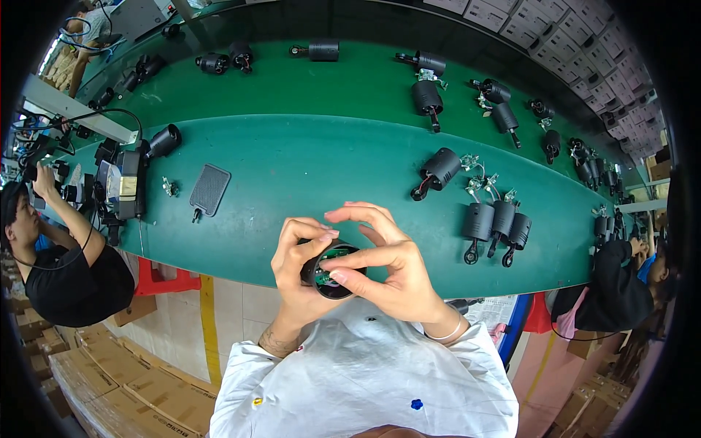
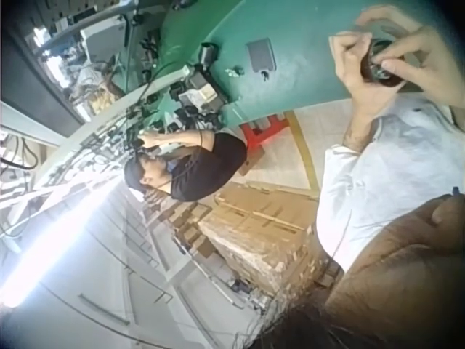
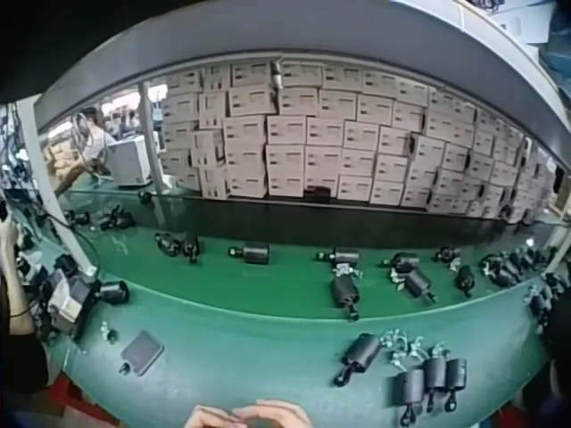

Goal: Assembling small circuit boards into black plastic housings at a factory workstation.

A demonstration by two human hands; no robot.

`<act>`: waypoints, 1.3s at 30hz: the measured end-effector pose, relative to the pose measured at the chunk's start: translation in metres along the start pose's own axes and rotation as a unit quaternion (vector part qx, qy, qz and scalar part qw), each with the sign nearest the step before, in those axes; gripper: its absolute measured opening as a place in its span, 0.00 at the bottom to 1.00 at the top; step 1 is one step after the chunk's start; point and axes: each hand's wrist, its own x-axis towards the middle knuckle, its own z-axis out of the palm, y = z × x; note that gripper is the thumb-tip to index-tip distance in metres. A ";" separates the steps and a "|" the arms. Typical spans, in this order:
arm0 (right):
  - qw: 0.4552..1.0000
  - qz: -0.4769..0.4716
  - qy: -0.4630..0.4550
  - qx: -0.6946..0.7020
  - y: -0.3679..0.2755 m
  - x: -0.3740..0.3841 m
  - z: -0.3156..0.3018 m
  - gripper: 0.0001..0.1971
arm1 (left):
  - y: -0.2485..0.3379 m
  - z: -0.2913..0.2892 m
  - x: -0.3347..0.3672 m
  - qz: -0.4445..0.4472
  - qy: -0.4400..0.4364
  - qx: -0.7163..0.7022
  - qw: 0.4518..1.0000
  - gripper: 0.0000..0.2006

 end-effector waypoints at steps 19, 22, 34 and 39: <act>0.982 -0.116 0.071 -0.130 -0.012 0.000 0.010 0.08 | -0.004 0.006 -0.006 0.015 -0.002 -0.047 0.999 0.18; 0.981 -0.117 0.061 -0.144 -0.014 0.000 0.008 0.08 | -0.008 0.004 -0.007 0.024 -0.006 -0.046 0.999 0.18; 0.982 -0.117 0.048 -0.142 -0.008 0.000 0.006 0.10 | -0.007 0.002 -0.001 0.059 -0.005 0.003 0.998 0.21; 0.985 0.042 0.066 0.157 0.002 0.000 0.017 0.19 | -0.010 0.003 -0.001 0.081 0.017 0.041 0.996 0.22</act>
